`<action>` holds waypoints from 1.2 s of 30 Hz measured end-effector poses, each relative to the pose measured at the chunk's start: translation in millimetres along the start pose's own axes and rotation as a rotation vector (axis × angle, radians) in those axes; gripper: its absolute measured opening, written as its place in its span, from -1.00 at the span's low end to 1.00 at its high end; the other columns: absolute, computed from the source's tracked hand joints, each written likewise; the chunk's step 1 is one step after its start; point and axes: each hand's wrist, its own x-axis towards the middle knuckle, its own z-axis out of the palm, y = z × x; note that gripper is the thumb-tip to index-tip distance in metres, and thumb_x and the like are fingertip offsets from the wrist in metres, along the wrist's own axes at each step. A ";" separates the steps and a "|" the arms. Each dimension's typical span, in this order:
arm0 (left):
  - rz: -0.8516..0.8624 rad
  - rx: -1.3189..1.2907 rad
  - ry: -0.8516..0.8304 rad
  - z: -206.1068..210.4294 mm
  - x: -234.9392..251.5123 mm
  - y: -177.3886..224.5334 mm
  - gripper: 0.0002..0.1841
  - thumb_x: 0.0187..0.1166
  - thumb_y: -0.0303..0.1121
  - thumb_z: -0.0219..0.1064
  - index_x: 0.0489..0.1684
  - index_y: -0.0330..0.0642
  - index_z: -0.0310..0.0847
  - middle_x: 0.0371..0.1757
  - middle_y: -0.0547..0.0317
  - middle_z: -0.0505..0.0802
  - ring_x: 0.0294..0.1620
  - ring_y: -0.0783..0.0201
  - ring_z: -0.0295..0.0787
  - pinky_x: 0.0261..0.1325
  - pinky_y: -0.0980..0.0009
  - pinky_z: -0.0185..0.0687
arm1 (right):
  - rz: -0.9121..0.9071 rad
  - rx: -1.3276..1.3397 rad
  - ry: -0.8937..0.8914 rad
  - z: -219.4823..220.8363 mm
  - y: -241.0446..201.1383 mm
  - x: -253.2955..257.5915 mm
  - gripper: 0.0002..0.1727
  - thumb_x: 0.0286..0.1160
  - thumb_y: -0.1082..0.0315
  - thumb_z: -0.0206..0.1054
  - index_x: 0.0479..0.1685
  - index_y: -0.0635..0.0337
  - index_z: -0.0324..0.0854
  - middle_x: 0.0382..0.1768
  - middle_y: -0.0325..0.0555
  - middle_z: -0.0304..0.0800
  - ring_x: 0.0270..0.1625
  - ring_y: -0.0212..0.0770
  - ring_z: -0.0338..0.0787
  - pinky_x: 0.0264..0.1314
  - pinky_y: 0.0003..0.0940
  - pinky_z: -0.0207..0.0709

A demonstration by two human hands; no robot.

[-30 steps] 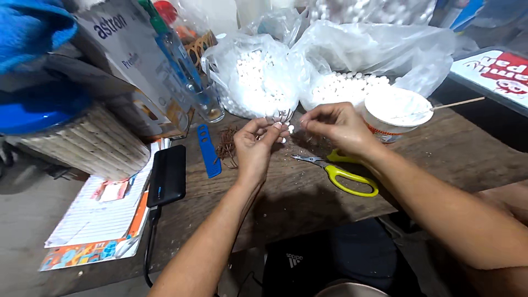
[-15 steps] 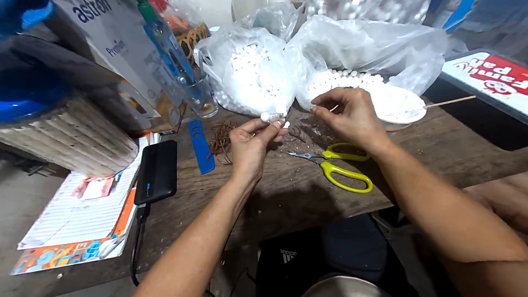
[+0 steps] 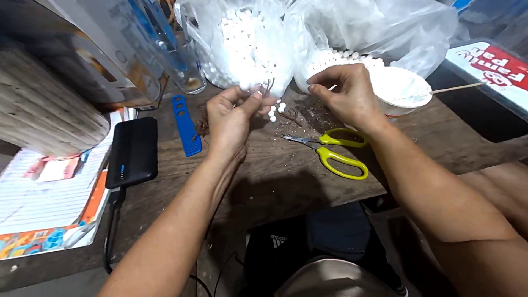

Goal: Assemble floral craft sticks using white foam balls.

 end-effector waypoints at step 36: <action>0.105 0.216 -0.017 7.1 -8.3 -13.8 -0.89 0.51 -0.72 0.32 -0.31 -0.34 0.66 -0.41 0.26 0.87 -0.41 0.50 0.87 -0.19 0.55 0.85 | 0.404 1.040 -0.230 6.7 -27.7 6.7 -0.73 0.67 0.62 0.09 -0.05 0.30 0.76 -0.42 -0.30 0.83 -0.45 -0.50 0.78 -0.28 -0.62 0.72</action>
